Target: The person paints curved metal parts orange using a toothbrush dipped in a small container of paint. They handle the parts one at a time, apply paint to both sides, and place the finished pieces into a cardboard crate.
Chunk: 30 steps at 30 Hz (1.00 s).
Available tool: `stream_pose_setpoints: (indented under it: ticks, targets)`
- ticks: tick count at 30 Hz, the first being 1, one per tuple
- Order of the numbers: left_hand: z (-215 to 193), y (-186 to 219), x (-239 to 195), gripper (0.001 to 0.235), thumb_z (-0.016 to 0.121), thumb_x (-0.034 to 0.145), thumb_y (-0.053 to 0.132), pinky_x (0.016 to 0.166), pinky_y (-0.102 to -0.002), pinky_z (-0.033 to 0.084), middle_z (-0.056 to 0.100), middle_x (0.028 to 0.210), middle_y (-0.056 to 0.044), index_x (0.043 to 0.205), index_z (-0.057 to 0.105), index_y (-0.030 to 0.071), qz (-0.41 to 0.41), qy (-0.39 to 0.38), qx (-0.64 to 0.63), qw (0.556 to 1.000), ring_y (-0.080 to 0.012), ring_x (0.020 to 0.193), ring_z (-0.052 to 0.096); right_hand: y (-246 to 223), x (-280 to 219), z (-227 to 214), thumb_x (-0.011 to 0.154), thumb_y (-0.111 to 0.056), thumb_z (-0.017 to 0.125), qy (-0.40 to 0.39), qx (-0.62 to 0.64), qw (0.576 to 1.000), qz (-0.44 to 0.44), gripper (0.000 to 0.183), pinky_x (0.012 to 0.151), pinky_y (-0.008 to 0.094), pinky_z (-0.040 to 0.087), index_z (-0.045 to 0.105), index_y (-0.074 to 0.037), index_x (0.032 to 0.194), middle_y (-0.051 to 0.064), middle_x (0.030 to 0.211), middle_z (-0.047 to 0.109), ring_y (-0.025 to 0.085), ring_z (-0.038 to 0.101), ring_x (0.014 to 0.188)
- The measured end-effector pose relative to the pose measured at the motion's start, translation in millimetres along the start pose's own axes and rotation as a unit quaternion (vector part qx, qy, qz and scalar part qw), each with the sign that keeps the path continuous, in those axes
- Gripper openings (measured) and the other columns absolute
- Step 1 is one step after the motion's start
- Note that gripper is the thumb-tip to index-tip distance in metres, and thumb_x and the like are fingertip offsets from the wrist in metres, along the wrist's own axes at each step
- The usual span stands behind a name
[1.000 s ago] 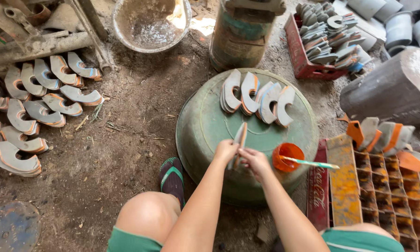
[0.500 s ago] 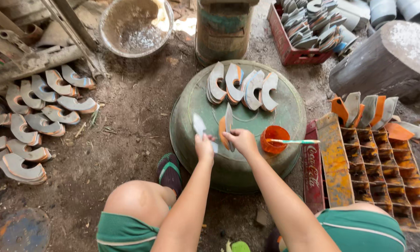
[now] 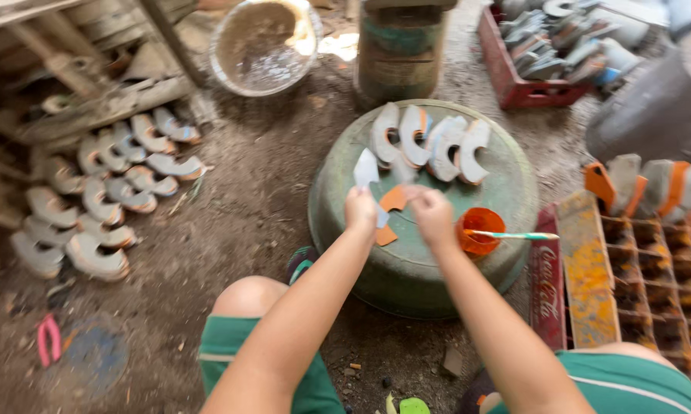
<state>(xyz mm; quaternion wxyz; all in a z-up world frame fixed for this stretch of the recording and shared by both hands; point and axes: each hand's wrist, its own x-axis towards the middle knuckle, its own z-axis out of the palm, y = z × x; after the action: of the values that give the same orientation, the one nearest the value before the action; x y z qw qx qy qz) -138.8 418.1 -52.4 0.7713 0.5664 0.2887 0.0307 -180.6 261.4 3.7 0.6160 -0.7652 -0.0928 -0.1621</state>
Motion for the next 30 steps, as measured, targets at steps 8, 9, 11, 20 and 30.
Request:
stream_pose_setpoints:
  ticks: [8,9,11,20,30]
  targets:
    - [44.7,50.3,-92.2,0.024,0.048,0.105,0.023,0.086,-0.041,0.05,0.064,0.111,-0.015,0.118,0.053,0.003,-0.023,0.004,0.095,0.995,-0.0267,0.099,0.061,-21.9,0.9,-54.8,0.1,-0.026,0.061,-0.17,-0.177,0.969,-0.033,0.03,0.079,0.039,0.05,0.071,0.001,0.103,0.015,0.092,0.067,0.026,0.063,0.086]
    - [45.2,44.6,-103.2,0.025,0.046,0.106,0.024,0.088,-0.04,0.05,0.063,0.115,-0.012,0.12,0.054,0.004,-0.079,0.023,0.122,0.989,-0.0244,0.101,0.061,-27.4,-7.3,-62.0,0.099,-0.025,0.06,-0.173,-0.164,0.971,0.001,0.03,0.08,0.039,0.051,0.07,0.001,0.109,0.015,0.096,0.069,0.025,0.066,0.088]
    - [45.7,35.2,-109.2,0.025,0.042,0.106,0.022,0.091,-0.039,0.049,0.063,0.118,-0.01,0.125,0.051,0.008,-0.089,0.021,0.031,0.995,-0.0224,0.103,0.061,-32.8,-10.8,-71.1,0.1,-0.023,0.06,-0.117,-0.13,0.983,0.063,0.032,0.084,0.037,0.052,0.069,0.0,0.12,0.014,0.104,0.072,0.024,0.068,0.093]
    - [76.6,8.6,-88.8,0.026,0.042,0.107,0.022,0.085,-0.037,0.051,0.068,0.113,-0.007,0.126,0.054,0.008,-0.094,-0.062,-0.087,0.99,-0.0202,0.097,0.062,-34.9,-0.9,-91.2,0.103,-0.018,0.061,-0.04,-0.145,0.987,0.055,0.026,0.088,0.034,0.052,0.071,-0.002,0.12,0.014,0.107,0.073,0.022,0.068,0.096]
    - [66.7,20.1,-78.3,0.028,0.04,0.111,0.022,0.085,-0.033,0.05,0.065,0.103,-0.01,0.119,0.056,0.0,0.004,-0.026,-0.108,0.994,-0.0177,0.089,0.06,-46.0,-7.1,-107.9,0.097,-0.014,0.064,-0.027,-0.214,0.969,0.122,0.027,0.081,0.033,0.052,0.073,-0.005,0.12,0.015,0.099,0.071,0.025,0.068,0.088]
